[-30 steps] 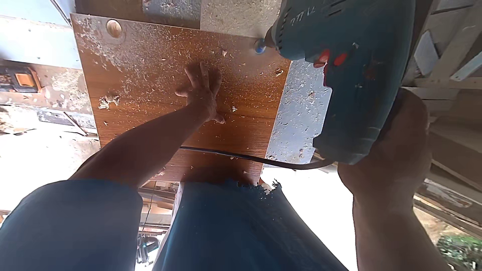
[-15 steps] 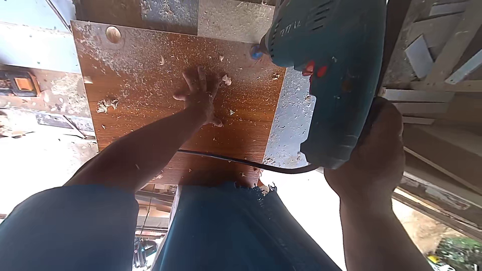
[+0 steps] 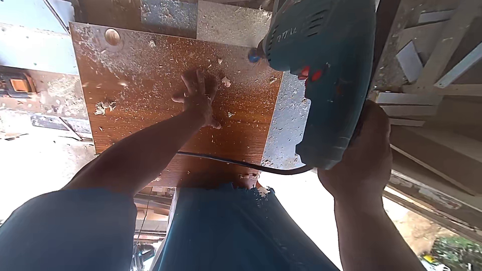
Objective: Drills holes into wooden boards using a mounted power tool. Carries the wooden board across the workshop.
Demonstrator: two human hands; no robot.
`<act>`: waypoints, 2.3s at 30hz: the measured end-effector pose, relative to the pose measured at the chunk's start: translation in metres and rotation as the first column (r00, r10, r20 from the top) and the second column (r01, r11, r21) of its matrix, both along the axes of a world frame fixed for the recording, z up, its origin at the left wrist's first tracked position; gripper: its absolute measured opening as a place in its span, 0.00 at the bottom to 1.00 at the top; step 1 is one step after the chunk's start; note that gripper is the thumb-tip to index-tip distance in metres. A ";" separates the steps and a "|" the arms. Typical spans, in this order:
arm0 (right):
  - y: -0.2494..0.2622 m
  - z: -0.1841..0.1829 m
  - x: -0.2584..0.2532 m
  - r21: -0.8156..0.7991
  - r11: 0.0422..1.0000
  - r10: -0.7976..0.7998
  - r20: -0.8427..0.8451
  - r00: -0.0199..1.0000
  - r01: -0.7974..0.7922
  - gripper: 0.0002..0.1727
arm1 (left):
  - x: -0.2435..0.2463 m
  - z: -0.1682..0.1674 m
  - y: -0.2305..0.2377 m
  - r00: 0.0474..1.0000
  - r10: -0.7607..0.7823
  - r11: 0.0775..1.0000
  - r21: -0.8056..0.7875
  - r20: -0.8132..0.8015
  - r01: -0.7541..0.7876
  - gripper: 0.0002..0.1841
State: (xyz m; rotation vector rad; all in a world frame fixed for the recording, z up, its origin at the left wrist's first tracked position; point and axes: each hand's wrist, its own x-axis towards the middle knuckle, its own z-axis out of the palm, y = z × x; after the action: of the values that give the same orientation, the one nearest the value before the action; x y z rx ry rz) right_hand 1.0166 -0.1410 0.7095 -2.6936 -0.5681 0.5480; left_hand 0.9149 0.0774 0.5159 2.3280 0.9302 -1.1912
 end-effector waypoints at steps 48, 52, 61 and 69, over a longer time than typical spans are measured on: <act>0.007 0.108 -0.002 0.132 0.945 0.221 0.416 0.882 -0.299 0.35 | -0.004 -0.009 -0.001 0.998 -0.001 0.998 0.063 0.063 -0.003 0.88; 0.061 0.084 0.004 0.222 0.975 0.052 -0.184 0.982 -0.010 0.36 | -0.005 -0.001 0.001 0.995 -0.037 0.996 0.080 0.088 0.030 0.85; 0.083 0.042 0.015 0.481 0.709 -0.083 -0.670 0.738 0.516 0.26 | -0.048 0.055 0.069 0.726 0.436 0.879 -0.426 0.532 -0.216 0.44; -0.059 -0.050 -0.094 0.458 0.865 -0.070 -0.294 0.953 0.205 0.27 | -0.318 0.064 0.041 0.470 0.748 0.600 -0.175 0.469 -0.780 0.21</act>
State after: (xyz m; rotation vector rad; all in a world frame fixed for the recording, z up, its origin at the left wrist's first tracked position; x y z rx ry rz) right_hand 0.9226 -0.2004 0.6592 -2.1184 -0.3693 0.6213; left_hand 0.5965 0.1189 0.5795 1.7029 1.5585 -0.1468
